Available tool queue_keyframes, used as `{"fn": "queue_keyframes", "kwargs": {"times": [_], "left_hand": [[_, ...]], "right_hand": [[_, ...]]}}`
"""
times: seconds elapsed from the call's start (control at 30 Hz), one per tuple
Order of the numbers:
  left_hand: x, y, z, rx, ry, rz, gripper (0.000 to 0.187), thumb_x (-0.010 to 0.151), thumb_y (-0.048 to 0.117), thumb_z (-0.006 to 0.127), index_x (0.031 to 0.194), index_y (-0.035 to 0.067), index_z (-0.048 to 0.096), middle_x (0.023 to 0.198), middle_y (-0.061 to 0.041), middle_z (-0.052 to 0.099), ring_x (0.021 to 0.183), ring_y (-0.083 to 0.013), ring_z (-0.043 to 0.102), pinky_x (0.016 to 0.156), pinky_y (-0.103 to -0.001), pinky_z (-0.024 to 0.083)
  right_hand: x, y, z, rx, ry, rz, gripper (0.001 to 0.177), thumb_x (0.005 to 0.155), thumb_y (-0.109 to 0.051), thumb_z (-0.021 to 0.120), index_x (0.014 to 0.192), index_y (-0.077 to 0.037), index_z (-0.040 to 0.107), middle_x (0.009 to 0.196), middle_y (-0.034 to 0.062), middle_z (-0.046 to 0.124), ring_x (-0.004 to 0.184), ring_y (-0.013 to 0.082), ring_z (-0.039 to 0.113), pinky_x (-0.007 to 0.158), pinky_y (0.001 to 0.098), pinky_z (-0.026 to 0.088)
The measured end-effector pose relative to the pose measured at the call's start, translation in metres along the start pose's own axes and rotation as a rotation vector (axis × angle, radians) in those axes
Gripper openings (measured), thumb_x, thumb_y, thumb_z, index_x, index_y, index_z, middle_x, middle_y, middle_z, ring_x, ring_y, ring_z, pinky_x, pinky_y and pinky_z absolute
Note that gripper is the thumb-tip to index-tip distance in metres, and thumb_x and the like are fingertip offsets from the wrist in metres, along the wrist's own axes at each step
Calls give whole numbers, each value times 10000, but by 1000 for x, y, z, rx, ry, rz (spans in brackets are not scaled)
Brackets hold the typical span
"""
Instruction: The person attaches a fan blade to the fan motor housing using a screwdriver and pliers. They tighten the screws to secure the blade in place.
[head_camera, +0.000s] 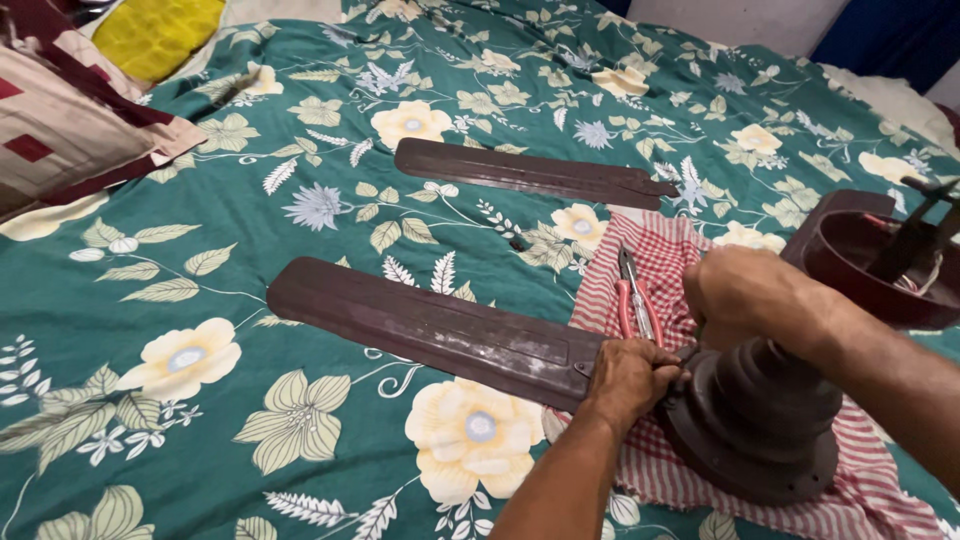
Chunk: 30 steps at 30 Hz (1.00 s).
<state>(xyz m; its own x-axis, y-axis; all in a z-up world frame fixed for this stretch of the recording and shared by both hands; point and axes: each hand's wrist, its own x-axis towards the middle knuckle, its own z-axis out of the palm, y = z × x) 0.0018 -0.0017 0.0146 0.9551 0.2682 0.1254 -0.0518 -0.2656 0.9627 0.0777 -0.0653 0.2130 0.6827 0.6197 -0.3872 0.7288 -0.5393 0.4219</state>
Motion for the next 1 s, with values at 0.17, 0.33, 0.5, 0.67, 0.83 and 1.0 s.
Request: {"fn": "queue_keyframes", "kwargs": {"times": [0.17, 0.33, 0.5, 0.67, 0.83, 1.0], "left_hand": [[4, -4, 1, 4, -19, 13, 262, 798, 299, 837, 1022, 164, 816, 919, -138, 768, 851, -268, 768, 848, -373, 595], [5, -10, 3, 21, -3, 24, 271, 796, 291, 849, 1027, 154, 812, 940, -139, 763, 874, -275, 759, 853, -371, 589], [5, -8, 5, 3, 3, 34, 249, 799, 281, 843, 1013, 158, 812, 933, -130, 766, 859, -268, 767, 836, -361, 601], [2, -2, -2, -22, 8, 50, 235, 802, 247, 835, 1018, 157, 814, 934, -120, 771, 849, -260, 774, 827, -357, 602], [1, -3, 0, 16, 11, 39, 236, 806, 249, 847, 1020, 157, 808, 946, -128, 768, 859, -261, 770, 848, -351, 598], [7, -12, 5, 9, -10, 40, 233, 808, 259, 839, 1016, 160, 811, 948, -120, 771, 863, -263, 768, 848, -353, 597]], "right_hand": [[-7, 8, -5, -79, -60, -208, 153, 717, -148, 716, 835, -203, 797, 738, 82, 731, 740, 274, 729, 670, 432, 582], [2, 11, 1, -59, -24, -252, 174, 682, -140, 730, 835, -182, 799, 739, 91, 735, 720, 278, 730, 645, 421, 571], [2, 10, 2, -67, 19, -152, 111, 695, -168, 732, 763, -147, 819, 749, 115, 743, 727, 282, 736, 658, 399, 576], [1, 9, -2, 65, -15, -170, 292, 652, -107, 752, 902, -237, 831, 735, 90, 743, 733, 283, 737, 663, 429, 590], [12, 14, 7, 88, -9, -141, 202, 661, -152, 766, 845, -199, 836, 755, 110, 756, 721, 294, 742, 680, 412, 595], [19, 7, 6, 70, -14, 28, 161, 646, -195, 810, 789, -125, 833, 794, 174, 751, 786, 322, 735, 722, 417, 592]]}}
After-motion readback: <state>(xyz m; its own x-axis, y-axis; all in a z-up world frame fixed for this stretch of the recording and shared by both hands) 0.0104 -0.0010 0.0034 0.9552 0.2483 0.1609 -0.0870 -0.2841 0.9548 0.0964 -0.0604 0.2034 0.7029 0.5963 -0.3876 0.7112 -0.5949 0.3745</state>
